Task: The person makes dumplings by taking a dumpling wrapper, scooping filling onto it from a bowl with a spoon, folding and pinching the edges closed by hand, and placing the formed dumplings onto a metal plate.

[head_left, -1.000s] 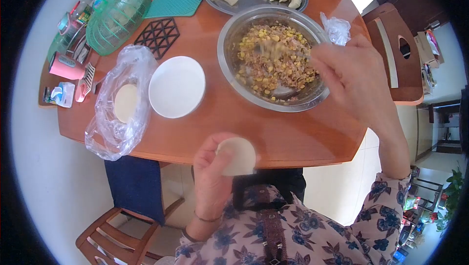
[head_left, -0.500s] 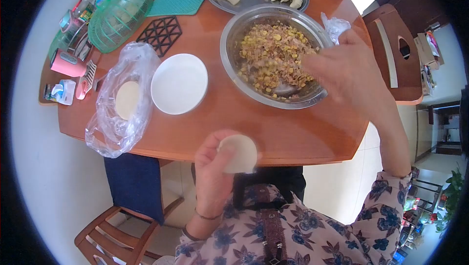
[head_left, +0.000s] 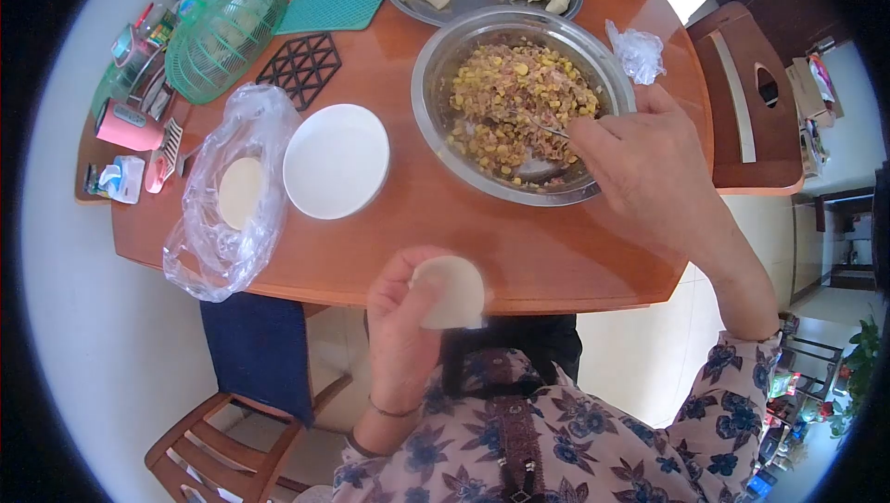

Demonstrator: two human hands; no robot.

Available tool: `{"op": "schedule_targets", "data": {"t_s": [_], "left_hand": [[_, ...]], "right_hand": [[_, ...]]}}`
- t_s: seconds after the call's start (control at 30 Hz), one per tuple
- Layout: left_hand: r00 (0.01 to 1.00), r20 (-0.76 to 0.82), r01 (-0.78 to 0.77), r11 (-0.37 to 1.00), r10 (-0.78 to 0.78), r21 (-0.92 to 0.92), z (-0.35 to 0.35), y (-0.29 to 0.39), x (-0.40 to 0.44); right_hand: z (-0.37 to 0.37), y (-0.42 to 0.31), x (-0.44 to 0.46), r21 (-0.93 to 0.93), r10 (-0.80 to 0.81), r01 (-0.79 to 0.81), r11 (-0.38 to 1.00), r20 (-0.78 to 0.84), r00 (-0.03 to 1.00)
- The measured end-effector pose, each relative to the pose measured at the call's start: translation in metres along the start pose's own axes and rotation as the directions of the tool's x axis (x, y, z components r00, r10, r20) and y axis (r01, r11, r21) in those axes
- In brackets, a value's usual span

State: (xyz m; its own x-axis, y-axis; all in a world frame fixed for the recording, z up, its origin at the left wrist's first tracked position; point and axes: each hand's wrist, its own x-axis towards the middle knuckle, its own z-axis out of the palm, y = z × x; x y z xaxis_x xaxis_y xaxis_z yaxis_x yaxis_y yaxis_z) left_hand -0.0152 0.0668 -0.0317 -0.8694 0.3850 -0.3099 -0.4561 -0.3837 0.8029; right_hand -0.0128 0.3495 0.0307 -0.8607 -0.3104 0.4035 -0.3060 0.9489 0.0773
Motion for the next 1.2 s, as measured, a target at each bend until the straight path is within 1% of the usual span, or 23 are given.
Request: {"op": "schedule_targets", "data": {"t_s": [0.1,0.23,0.3,0.33,0.4,0.43,0.5,0.53,0.6,0.73,0.8,0.83,0.9,0.93,1.0,1.03,1.1,1.13,1.2], "left_hand": [[1.000,0.011,0.003,1.000,-0.003,-0.010,0.003,0.002,-0.001],[1.000,0.017,0.009,1.000,-0.009,-0.016,0.005,0.002,-0.001],[1.000,0.004,0.009,1.000,-0.008,-0.013,0.005,0.001,-0.002],[1.000,-0.009,0.006,1.000,-0.006,-0.010,0.005,0.001,-0.002],[1.000,0.005,0.003,1.000,-0.003,-0.010,0.002,0.001,-0.001],[1.000,0.015,-0.001,1.000,0.001,-0.015,0.001,0.000,-0.001],[1.000,0.010,0.005,1.000,-0.005,-0.010,0.000,0.001,0.000],[1.000,0.002,0.013,1.000,-0.013,-0.005,0.000,0.001,0.000],[1.000,0.004,0.019,1.000,-0.019,-0.007,0.002,0.003,-0.001],[1.000,-0.013,0.013,1.000,-0.013,0.014,0.008,0.004,-0.003],[1.000,-0.005,0.011,1.000,-0.011,0.010,0.009,0.005,-0.004],[1.000,0.000,0.007,1.000,-0.007,0.003,0.008,0.005,-0.004],[1.000,0.003,-0.001,1.000,0.001,0.003,0.001,0.001,-0.002],[1.000,0.009,-0.004,1.000,0.004,0.004,-0.002,0.000,-0.002],[1.000,0.019,0.003,1.000,-0.003,0.006,-0.002,0.001,-0.002],[0.999,0.030,0.014,1.000,-0.014,0.011,-0.001,0.001,-0.002],[1.000,0.022,0.020,1.000,-0.020,0.002,0.003,0.003,-0.002],[1.000,0.014,0.025,1.000,-0.025,-0.006,0.005,0.004,-0.003],[1.000,0.024,0.015,1.000,-0.015,0.000,0.002,0.002,-0.002]], "right_hand": [[-0.002,-0.002,-0.001,0.011,0.037,-0.037,0.999,-0.013,0.999],[0.000,0.001,0.007,0.005,0.032,-0.031,0.999,-0.029,0.999],[0.006,-0.003,0.013,0.001,-0.056,0.057,0.998,-0.159,0.986],[0.006,-0.003,0.014,0.002,-0.052,0.053,0.999,-0.160,0.986],[0.006,-0.002,0.015,-0.052,-0.164,0.158,0.986,-0.136,0.977],[0.003,-0.003,0.013,-0.052,-0.164,0.158,0.986,-0.136,0.977],[-0.007,-0.005,0.006,-0.072,-0.185,0.184,0.980,-0.021,0.982],[-0.010,-0.005,0.005,-0.070,-0.187,0.186,0.980,-0.020,0.982],[-0.012,-0.003,0.002,-0.106,-0.192,0.176,0.979,-0.170,0.966],[-0.014,-0.005,0.001,-0.152,-0.150,0.120,0.981,-0.207,0.967],[-0.008,-0.006,0.001,-0.093,-0.180,0.162,0.982,-0.230,0.956],[-0.007,-0.005,0.000,-0.092,-0.181,0.163,0.982,-0.232,0.956],[-0.006,-0.002,-0.004,-0.068,-0.260,0.253,0.965,-0.115,0.959],[-0.007,-0.001,-0.005,-0.069,-0.263,0.256,0.964,-0.115,0.958],[-0.013,0.002,-0.008,-0.033,-0.155,0.152,0.988,-0.109,0.982],[-0.015,0.001,-0.008,-0.033,-0.158,0.155,0.987,-0.107,0.982],[-0.017,-0.002,-0.009,-0.016,-0.018,0.017,1.000,-0.123,0.992],[-0.016,-0.003,-0.009,-0.017,-0.016,0.014,1.000,-0.122,0.992],[-0.013,-0.006,-0.009,0.031,0.046,-0.045,0.999,-0.045,0.998]]}}
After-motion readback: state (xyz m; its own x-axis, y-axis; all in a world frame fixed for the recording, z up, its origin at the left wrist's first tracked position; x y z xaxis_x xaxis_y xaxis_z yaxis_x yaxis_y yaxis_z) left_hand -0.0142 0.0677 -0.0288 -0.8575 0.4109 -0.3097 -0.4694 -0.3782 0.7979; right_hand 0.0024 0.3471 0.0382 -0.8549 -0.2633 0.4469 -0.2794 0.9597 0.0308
